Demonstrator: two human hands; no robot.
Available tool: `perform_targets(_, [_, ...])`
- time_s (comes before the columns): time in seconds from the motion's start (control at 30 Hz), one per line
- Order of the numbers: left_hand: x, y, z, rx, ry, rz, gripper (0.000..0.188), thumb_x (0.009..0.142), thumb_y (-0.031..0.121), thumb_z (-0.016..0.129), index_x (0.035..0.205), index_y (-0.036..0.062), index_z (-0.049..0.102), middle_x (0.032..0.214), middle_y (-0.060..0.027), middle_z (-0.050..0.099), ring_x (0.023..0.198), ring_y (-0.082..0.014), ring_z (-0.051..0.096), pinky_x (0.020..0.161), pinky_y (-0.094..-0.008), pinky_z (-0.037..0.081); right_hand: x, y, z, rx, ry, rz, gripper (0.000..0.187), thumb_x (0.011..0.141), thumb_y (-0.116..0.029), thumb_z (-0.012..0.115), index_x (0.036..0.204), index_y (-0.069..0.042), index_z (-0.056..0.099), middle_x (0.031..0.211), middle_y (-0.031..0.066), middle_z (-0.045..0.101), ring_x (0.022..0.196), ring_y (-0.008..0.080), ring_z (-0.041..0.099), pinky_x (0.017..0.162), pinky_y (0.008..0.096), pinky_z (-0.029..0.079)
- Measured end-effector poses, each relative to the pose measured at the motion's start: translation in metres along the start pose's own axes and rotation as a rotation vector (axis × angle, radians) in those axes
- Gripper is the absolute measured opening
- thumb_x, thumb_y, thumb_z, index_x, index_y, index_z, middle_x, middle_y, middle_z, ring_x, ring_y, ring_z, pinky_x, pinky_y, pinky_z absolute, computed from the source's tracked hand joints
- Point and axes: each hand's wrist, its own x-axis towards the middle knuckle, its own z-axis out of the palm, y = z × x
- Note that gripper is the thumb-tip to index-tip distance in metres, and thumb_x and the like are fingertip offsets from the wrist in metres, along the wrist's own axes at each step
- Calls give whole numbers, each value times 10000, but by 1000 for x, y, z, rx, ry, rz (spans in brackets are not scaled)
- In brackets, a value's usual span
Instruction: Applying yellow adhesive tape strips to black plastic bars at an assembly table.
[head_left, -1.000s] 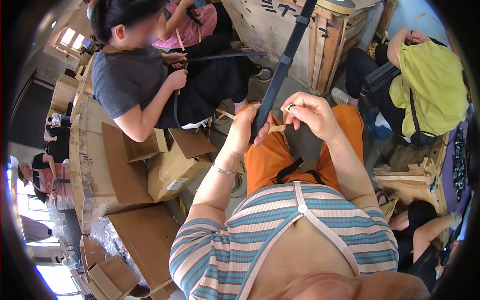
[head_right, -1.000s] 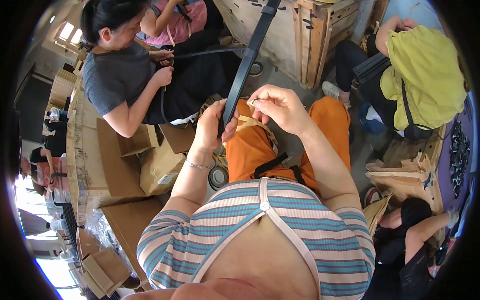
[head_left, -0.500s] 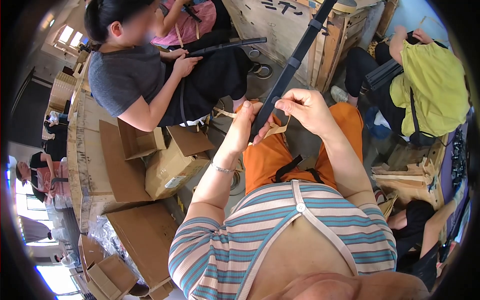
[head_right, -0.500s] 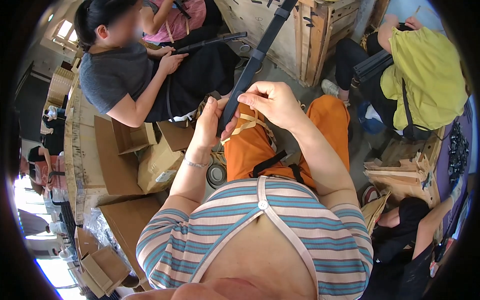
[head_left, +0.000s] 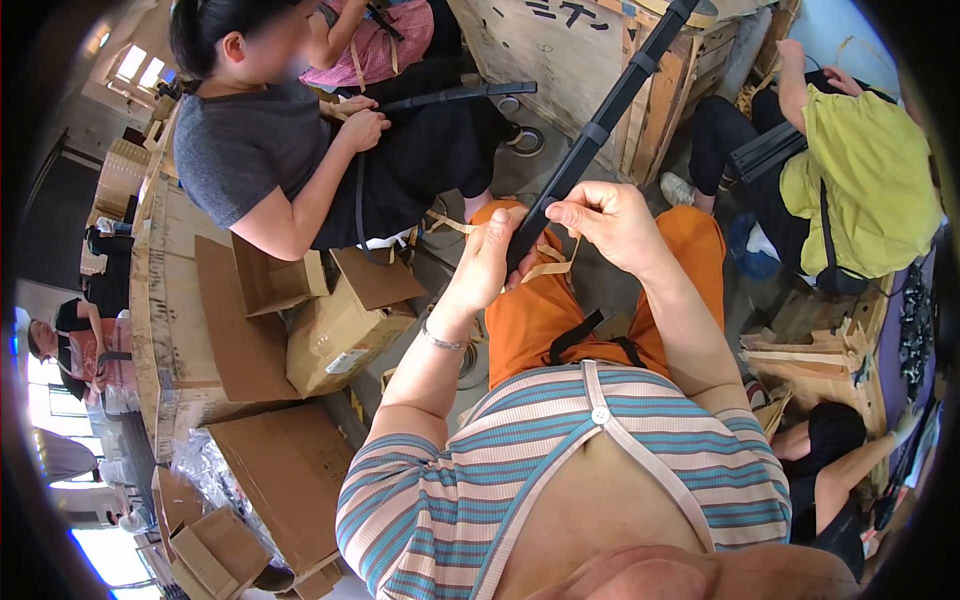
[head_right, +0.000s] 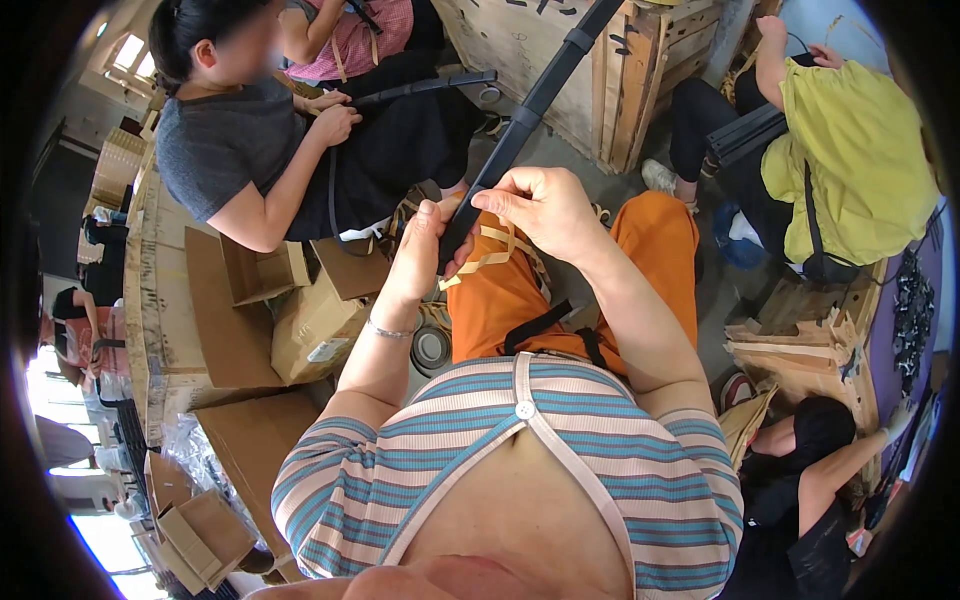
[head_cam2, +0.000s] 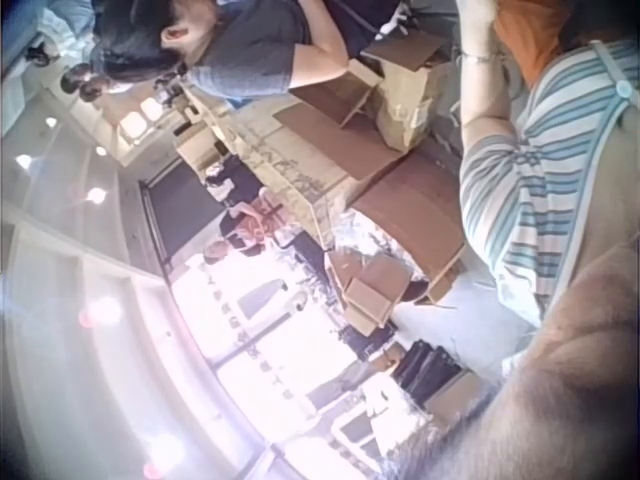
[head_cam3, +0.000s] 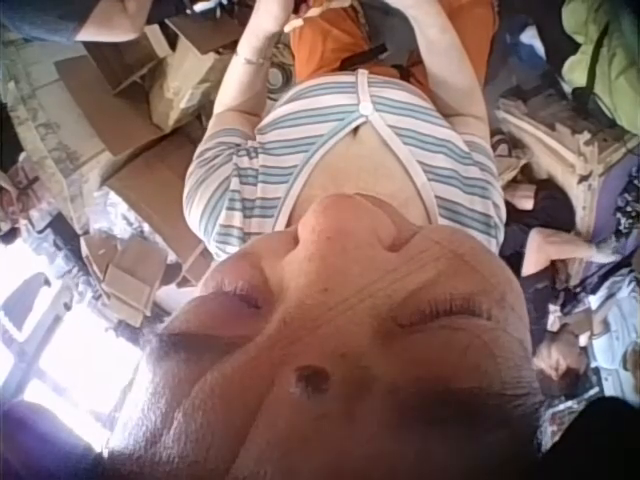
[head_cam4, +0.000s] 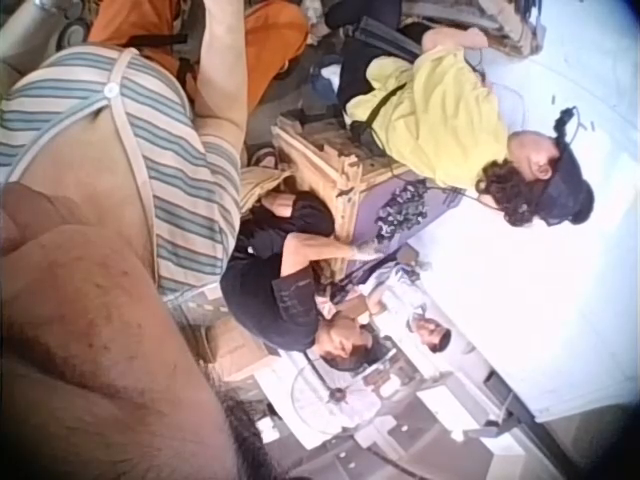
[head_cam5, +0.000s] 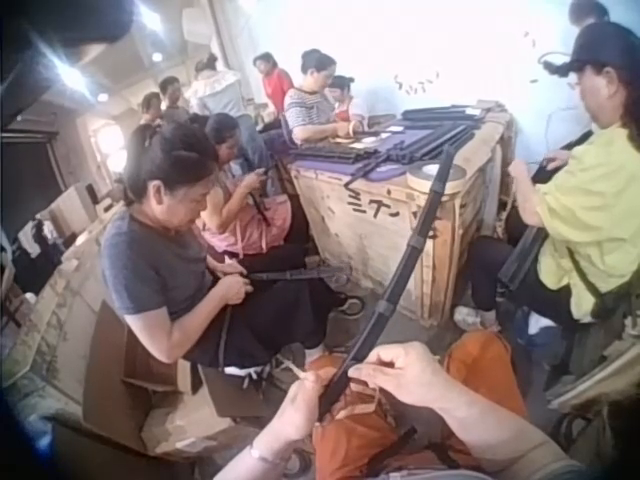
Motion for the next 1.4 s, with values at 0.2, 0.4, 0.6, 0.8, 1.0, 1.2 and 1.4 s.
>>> perform_targets(0.2, [-2, -3, 0, -15, 16, 18, 714, 888, 630, 166, 856, 19, 534, 528, -2, 454, 390, -41, 366, 387, -172, 285, 1, -2, 5, -52, 26, 49, 227, 823, -217, 662, 719, -19, 623, 560, -43, 498, 527, 14, 402, 464, 186, 305])
perform_targets(0.4, [-4, -2, 3, 17, 54, -2, 685, 903, 601, 170, 842, 18, 525, 531, -6, 456, 394, -46, 371, 390, -176, 290, 1, -2, 6, -89, 27, 44, 216, 823, -206, 662, 720, -19, 624, 558, -44, 495, 527, 15, 400, 464, 188, 307])
perform_targets(0.6, [-4, -2, 3, -8, 61, -20, 689, 904, 600, 163, 848, 16, 525, 529, -11, 453, 397, -50, 373, 392, -178, 293, 2, 1, 6, -99, 32, 40, 203, 824, -190, 661, 722, -19, 626, 558, -45, 493, 525, 13, 398, 460, 186, 302])
perform_targets(0.8, [-5, -5, 2, 13, 65, 1, 687, 905, 598, 171, 846, 13, 527, 528, -8, 454, 398, -50, 374, 389, -180, 292, 3, 1, 8, -109, 45, 72, 197, 816, -184, 672, 713, -22, 626, 551, -51, 486, 514, 5, 385, 445, 182, 289])
perform_targets(1.0, [-7, -4, 4, 77, 103, 32, 677, 906, 592, 185, 841, 9, 523, 515, -6, 448, 386, -51, 372, 380, -183, 289, 3, -3, 14, -216, 124, 87, 260, 793, -211, 699, 647, -16, 609, 506, -59, 459, 475, 5, 361, 418, 190, 275])
perform_targets(1.2, [-9, -8, 2, -71, 98, 22, 576, 927, 534, 266, 835, 30, 529, 531, 3, 470, 404, -44, 409, 374, -178, 323, 2, -7, 19, -296, 229, -34, 387, 751, -214, 739, 510, -22, 505, 432, -32, 379, 453, 20, 305, 397, 209, 258])
perform_targets(1.4, [-11, -8, 7, -17, 167, -7, 650, 907, 585, 230, 838, 5, 516, 504, -11, 448, 382, -56, 383, 368, -187, 298, 1, -12, 24, -372, 301, -136, 495, 707, -253, 771, 459, -29, 406, 410, -10, 323, 432, 35, 263, 370, 226, 231])
